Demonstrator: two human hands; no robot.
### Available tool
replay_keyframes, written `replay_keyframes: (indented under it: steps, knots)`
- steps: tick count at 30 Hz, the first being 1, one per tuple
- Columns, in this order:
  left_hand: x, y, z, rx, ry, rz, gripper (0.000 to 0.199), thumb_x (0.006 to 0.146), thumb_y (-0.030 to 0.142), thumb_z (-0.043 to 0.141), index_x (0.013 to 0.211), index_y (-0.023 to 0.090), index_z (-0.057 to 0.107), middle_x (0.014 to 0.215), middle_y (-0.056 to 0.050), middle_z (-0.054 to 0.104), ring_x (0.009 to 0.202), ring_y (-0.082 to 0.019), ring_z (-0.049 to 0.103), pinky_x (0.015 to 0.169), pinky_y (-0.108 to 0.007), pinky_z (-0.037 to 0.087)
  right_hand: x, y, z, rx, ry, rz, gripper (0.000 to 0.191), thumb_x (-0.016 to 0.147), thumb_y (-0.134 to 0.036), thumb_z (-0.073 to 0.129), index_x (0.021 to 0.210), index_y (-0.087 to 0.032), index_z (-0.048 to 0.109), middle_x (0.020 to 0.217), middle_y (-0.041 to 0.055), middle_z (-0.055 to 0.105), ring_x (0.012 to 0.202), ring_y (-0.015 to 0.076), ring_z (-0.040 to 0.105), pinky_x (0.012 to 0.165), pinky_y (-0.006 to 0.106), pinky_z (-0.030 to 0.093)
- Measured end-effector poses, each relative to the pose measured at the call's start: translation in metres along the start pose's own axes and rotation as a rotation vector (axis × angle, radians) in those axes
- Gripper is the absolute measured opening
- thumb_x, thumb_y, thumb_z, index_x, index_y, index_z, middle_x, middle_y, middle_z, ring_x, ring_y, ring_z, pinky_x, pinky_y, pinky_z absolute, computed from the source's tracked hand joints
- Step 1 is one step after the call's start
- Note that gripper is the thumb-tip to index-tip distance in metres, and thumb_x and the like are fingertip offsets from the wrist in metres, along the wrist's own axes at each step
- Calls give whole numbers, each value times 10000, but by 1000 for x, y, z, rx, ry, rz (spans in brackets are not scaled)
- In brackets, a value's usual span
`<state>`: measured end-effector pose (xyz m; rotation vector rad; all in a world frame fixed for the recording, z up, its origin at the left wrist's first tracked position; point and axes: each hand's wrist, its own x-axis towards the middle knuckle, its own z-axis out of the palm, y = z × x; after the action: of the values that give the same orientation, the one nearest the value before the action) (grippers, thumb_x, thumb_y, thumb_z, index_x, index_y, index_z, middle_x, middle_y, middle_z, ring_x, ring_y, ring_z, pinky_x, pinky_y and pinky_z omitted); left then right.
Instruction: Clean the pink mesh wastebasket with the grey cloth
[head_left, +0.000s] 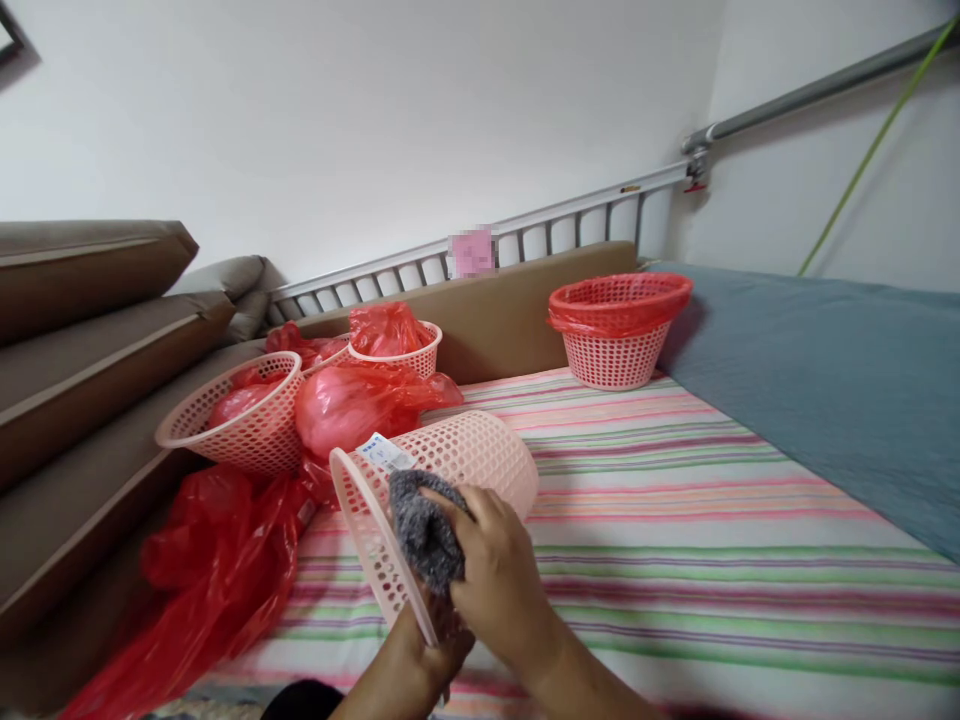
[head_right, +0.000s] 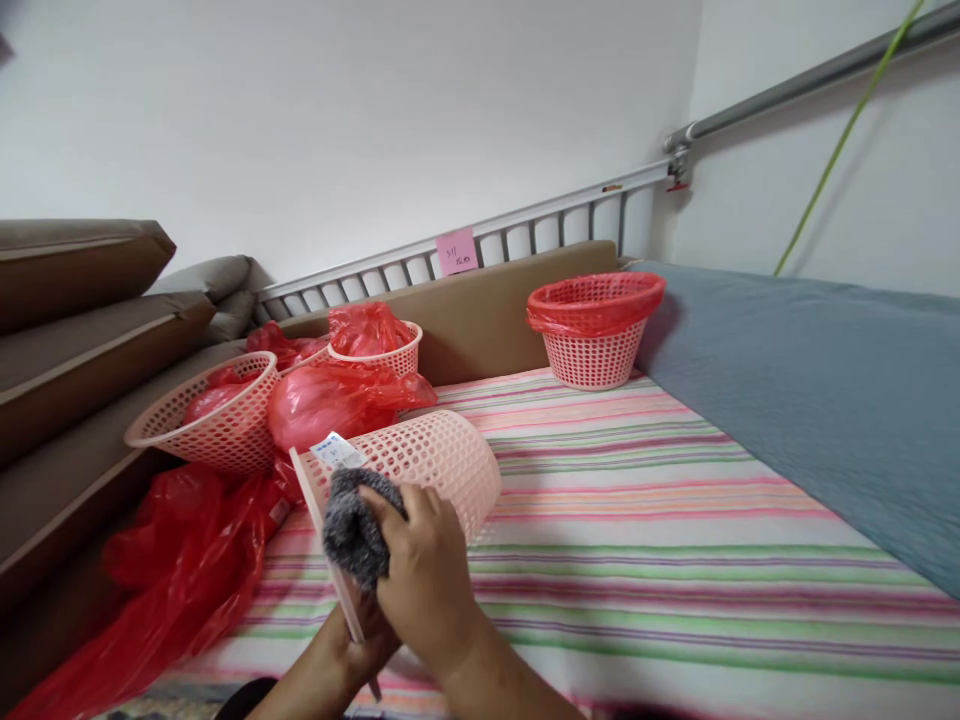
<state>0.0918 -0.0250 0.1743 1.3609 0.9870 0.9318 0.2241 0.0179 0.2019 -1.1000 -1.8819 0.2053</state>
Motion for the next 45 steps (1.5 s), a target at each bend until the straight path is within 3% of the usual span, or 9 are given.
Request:
replay_keyframes:
  steps: [5, 10, 19, 22, 26, 32, 35, 39, 45]
  knots:
    - [-7, -34, 0, 130, -177, 8, 677, 834, 254, 575, 1427, 287, 248, 1508, -44, 280, 1396, -231, 203, 1157, -431, 54, 24, 63, -5, -241, 98, 237, 509, 680, -41, 494, 1159, -187, 584, 997, 82, 574, 923, 218, 505, 801, 296, 386]
    - [-15, -61, -9, 245, -231, 73, 608, 879, 342, 508, 1416, 366, 224, 1520, -1, 232, 1401, -209, 171, 1152, -424, 71, 30, 111, -15, -345, 116, 483, 374, 747, -137, 492, 1109, -169, 582, 929, 74, 587, 895, 210, 523, 684, 265, 360]
    - [-18, -76, -23, 235, -284, 46, 665, 837, 374, 570, 1414, 367, 237, 1529, -31, 210, 1403, -263, 159, 1137, -495, 46, 30, 156, -21, 35, 82, 805, 299, 809, -298, 468, 1056, -202, 604, 908, 85, 668, 804, 211, 606, 606, 241, 370]
    - [-12, -51, -17, 48, -261, 5, 822, 743, 360, 690, 1424, 324, 231, 1526, -59, 229, 1399, -279, 171, 1148, -471, 78, 31, 150, -18, 52, 70, 742, 296, 791, -271, 479, 1055, -213, 601, 930, 73, 669, 832, 210, 606, 634, 237, 387]
    - [1, -18, -4, -135, -29, 5, 814, 740, 324, 698, 1420, 301, 251, 1468, -85, 369, 1358, -285, 302, 1140, -476, 177, 27, 101, -6, -79, 65, 470, 346, 737, -158, 501, 1065, -180, 609, 978, 87, 632, 917, 219, 566, 730, 255, 395]
    - [7, -25, -5, -84, 29, 95, 739, 663, 408, 738, 1325, 245, 454, 1365, -83, 510, 1303, -338, 383, 1105, -465, 284, 2, 8, 4, -41, 39, 78, 616, 640, -40, 530, 1202, -288, 567, 1047, 63, 564, 949, 228, 497, 833, 337, 388]
    - [0, -22, -11, -14, 61, 52, 513, 670, 365, 728, 1154, 228, 627, 1177, -58, 657, 1230, -349, 460, 1080, -457, 330, -11, -20, 3, 66, -10, -14, 668, 621, -99, 591, 1237, -352, 530, 1075, 48, 541, 950, 240, 482, 827, 376, 393]
    - [-4, -17, -7, 30, 2, 6, 415, 780, 355, 633, 1165, 200, 622, 1152, -84, 667, 1144, -335, 545, 1050, -483, 359, -12, -23, 1, 97, -43, -9, 667, 618, -104, 588, 1235, -348, 528, 1067, 40, 541, 932, 231, 485, 824, 372, 398]
    - [-4, -49, 0, 130, -205, 188, 669, 839, 376, 565, 1422, 322, 240, 1514, -25, 257, 1393, -266, 194, 1151, -438, 111, 17, 35, -4, -178, 56, 194, 544, 653, -32, 494, 1157, -211, 593, 1003, 77, 580, 922, 219, 508, 810, 305, 389]
